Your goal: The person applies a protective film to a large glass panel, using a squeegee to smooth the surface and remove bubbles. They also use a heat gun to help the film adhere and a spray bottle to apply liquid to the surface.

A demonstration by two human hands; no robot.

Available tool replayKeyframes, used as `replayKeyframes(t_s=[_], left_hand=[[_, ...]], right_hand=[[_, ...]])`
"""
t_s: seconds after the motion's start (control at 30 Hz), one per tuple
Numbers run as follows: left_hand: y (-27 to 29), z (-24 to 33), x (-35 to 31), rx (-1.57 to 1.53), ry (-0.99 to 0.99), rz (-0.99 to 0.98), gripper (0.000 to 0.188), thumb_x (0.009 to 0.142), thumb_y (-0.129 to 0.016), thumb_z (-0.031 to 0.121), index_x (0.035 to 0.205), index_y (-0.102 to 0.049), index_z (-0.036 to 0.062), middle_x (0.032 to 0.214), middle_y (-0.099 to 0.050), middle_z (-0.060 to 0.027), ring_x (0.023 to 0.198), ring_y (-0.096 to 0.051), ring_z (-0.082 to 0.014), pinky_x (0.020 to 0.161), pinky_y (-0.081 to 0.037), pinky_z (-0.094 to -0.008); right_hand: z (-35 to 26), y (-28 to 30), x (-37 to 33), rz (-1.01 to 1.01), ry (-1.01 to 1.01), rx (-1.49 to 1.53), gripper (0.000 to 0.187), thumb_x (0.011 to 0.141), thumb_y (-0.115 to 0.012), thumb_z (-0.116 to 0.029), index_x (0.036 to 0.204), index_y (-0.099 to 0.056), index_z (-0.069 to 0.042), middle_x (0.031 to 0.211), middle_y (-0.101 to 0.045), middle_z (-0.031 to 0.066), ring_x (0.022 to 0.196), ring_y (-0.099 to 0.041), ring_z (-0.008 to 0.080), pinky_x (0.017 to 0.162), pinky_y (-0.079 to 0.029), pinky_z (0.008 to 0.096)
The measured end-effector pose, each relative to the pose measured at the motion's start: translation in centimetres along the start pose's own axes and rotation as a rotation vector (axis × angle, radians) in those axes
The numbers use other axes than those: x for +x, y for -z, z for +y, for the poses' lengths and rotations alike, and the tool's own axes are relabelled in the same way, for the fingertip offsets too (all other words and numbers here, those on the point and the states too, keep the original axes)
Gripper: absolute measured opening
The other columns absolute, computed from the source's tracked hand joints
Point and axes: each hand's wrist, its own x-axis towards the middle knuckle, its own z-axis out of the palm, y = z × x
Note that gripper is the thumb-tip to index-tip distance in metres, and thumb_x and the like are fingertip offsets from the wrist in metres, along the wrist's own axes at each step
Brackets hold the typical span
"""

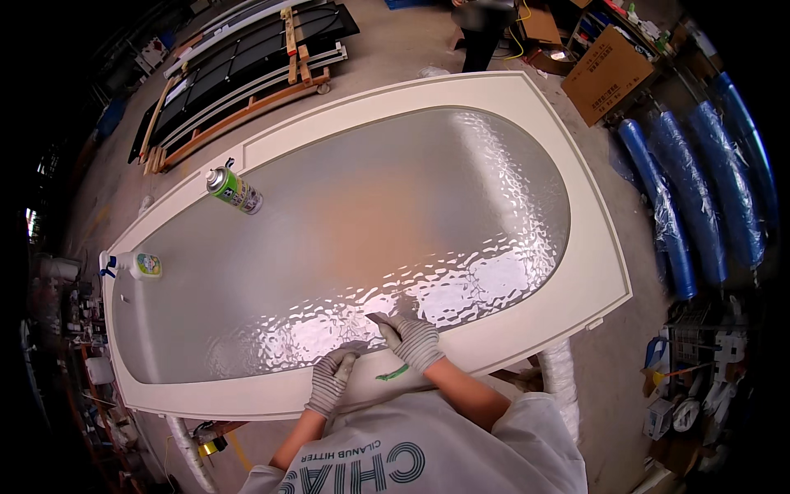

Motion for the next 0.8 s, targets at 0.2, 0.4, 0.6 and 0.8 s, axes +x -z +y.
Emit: replayKeyframes(t_s=[0.2,0.4,0.6,0.8], left_hand=[[-0.2,1.2,-0.4,0.137,-0.150,-0.025,0.025,0.091,-0.055,0.025,0.101,-0.067,0.0056,0.094,-0.068,-0.0167,0.090,-0.064,-0.0330,0.083,-0.049,-0.0385],[0.8,3.1,-1.7,0.164,-0.143,-0.042,0.027,0.093,-0.055,0.025,0.104,-0.066,0.0042,0.097,-0.067,-0.0144,0.096,-0.062,-0.0298,0.088,-0.048,-0.0384],[1.5,0.8,-2.1,0.348,-0.236,0.153,0.025,0.090,-0.055,0.024,0.102,-0.067,0.0064,0.094,-0.067,-0.0152,0.090,-0.062,-0.0325,0.085,-0.048,-0.0411],[3.1,-0.6,-1.4,0.352,-0.191,0.175,0.026,0.089,-0.054,0.027,0.100,-0.068,0.0071,0.093,-0.067,-0.0161,0.090,-0.062,-0.0337,0.085,-0.048,-0.0419]], right_hand=[[1.5,-1.5,0.0,0.128,0.038,0.079,0.022,0.088,-0.060,-0.030,0.089,-0.065,-0.009,0.068,-0.063,0.0124,0.062,-0.063,0.0280,0.059,-0.050,0.0361],[3.1,-2.0,0.3,0.058,-0.110,0.295,0.019,0.088,-0.062,-0.017,0.102,-0.062,-0.005,0.084,-0.068,0.0105,0.073,-0.065,0.0188,0.067,-0.052,0.0318],[2.9,0.2,1.4,0.235,-0.239,0.733,0.017,0.088,-0.062,-0.009,0.103,-0.058,-0.002,0.079,-0.062,0.0012,0.062,-0.052,0.0055,0.054,-0.044,0.0219],[5.4,5.1,2.2,0.455,-0.223,0.727,0.015,0.089,-0.065,-0.019,0.082,-0.055,-0.009,0.063,-0.053,-0.0041,0.055,-0.046,0.0032,0.049,-0.038,0.0208]])
